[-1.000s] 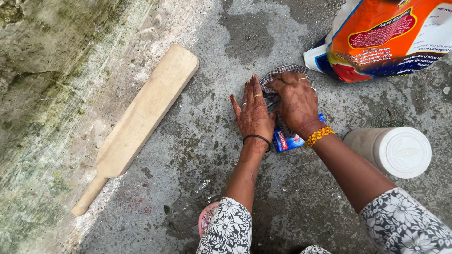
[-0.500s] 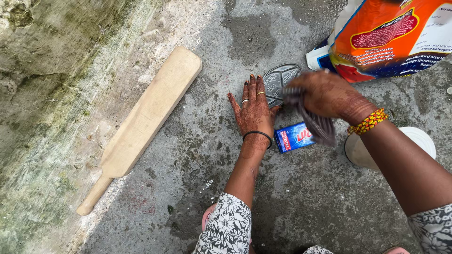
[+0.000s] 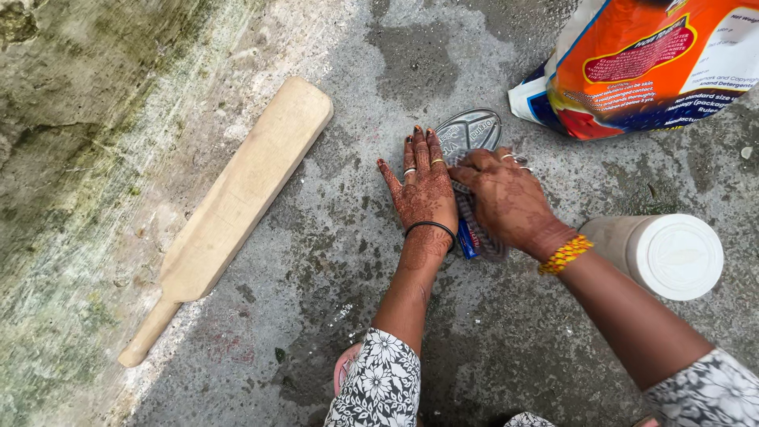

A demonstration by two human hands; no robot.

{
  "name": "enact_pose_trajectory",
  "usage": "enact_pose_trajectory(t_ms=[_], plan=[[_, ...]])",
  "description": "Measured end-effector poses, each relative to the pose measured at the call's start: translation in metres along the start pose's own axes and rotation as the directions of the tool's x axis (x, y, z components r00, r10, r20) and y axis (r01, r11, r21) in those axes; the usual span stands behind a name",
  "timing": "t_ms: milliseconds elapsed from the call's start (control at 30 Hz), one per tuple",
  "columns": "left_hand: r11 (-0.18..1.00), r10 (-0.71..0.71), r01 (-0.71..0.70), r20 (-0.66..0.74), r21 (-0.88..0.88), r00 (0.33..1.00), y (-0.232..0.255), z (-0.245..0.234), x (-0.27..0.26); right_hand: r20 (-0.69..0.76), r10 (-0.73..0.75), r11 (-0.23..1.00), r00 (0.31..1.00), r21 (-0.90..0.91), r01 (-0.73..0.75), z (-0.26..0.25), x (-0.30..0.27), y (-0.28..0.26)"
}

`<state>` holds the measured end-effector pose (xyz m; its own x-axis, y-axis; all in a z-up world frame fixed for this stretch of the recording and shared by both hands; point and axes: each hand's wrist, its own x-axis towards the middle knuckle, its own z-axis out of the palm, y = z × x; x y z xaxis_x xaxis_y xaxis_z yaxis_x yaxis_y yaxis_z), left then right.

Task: The person wipes a white plastic jar, a blue soap bar package, a metal mold, and a wooden paddle with a cloth before cleaning the outside of a large detergent bag.

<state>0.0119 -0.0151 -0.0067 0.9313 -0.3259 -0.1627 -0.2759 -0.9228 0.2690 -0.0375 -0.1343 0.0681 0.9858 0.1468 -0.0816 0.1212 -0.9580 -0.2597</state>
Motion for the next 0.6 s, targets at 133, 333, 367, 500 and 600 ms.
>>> enact_pose_trajectory(t_ms=[133,333,367,500,600], plan=[[0.992,0.045,-0.03,-0.119,0.119,0.992,-0.008,-0.008,-0.005,0.236,0.019,0.998,0.971,0.06,-0.034,-0.028,0.006,0.013],[0.934,0.074,-0.133,-0.182,-0.332,0.98,-0.025,-0.017,-0.008,-0.025,0.098,0.995,0.995,0.028,-0.097,-0.033,0.024,0.006],[0.95,0.054,-0.083,-0.104,-0.301,0.993,-0.026,-0.017,-0.006,-0.008,-0.01,0.998,1.0,0.061,0.011,-0.024,0.026,-0.001],[0.98,0.032,-0.047,-0.078,-0.194,0.996,-0.03,-0.021,0.0,-0.019,-0.195,0.979,0.981,-0.058,0.194,-0.008,0.015,-0.016],[0.965,0.024,-0.035,-0.043,-0.26,0.999,-0.025,-0.027,-0.002,0.05,-0.132,0.985,0.99,-0.106,0.137,-0.021,0.006,-0.01]])
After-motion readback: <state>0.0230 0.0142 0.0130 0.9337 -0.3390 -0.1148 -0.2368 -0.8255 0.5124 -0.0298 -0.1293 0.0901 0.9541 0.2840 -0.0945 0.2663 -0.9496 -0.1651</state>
